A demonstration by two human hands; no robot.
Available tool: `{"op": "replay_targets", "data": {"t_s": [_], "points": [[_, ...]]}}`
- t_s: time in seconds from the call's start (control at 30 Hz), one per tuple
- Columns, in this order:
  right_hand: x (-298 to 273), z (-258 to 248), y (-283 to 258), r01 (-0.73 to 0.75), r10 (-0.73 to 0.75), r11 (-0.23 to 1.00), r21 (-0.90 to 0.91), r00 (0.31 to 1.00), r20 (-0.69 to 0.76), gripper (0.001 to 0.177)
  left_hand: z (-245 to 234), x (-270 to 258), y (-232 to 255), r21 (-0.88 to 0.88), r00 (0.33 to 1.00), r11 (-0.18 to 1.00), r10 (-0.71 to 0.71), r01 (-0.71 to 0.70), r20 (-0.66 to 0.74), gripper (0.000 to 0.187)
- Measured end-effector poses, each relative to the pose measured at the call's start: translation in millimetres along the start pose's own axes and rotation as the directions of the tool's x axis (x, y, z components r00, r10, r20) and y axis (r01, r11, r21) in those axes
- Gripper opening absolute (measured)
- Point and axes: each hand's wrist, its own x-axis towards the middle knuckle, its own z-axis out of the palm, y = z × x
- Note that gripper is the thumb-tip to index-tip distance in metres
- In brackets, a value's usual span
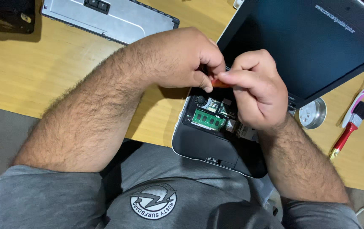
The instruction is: The person uses a screwdriver to remove screws from the hard drive and other internal components of a disassembled laptop resting on their lap. They carefully unscrew and manipulate the hardware inside the open laptop chassis.
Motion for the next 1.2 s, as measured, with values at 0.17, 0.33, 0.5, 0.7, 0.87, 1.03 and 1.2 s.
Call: {"op": "replay_targets", "data": {"t_s": [0.17,0.33,0.5,0.7,0.87,1.03,1.2], "points": [[4.1,-6.6,-8.2,-0.012,0.014,1.0,-0.019,0.996,0.092,0.028,8.9,-0.5,-5.7,-0.001,0.995,0.998,0.06,-0.06,-0.081,0.026],[21.3,-13.0,-21.4,-0.104,0.111,0.993,-0.049,0.981,0.159,0.024,12.0,0.1,0.1,0.049,0.996,0.999,0.014,-0.009,-0.091,0.022],[44.5,-15.7,-35.1,-0.109,0.138,0.986,-0.123,0.956,0.258,0.018,14.6,3.6,3.1,0.125,0.992,0.99,-0.044,0.059,-0.121,0.018],[31.1,-12.2,-23.8,-0.059,0.057,0.998,0.014,0.992,0.109,0.01,2.1,-3.4,-0.2,0.014,0.991,0.998,0.067,-0.066,-0.118,0.033],[24.5,-11.6,-12.3,-0.043,0.022,0.991,0.123,0.986,0.166,0.017,-2.2,-4.9,-1.2,-0.042,0.991,0.992,0.119,-0.122,-0.056,0.014],[21.4,-5.2,-12.7,-0.045,0.005,0.97,0.24,0.987,0.162,0.027,0.5,-3.8,-6.9,-0.06,0.991,0.989,0.133,-0.133,-0.005,0.018],[21.2,-9.4,-5.3,0.047,-0.056,0.995,0.088,0.993,0.103,0.015,-2.1,-1.5,4.3,-0.077,1.0,0.997,-0.027,0.026,-0.016,0.018]]}}
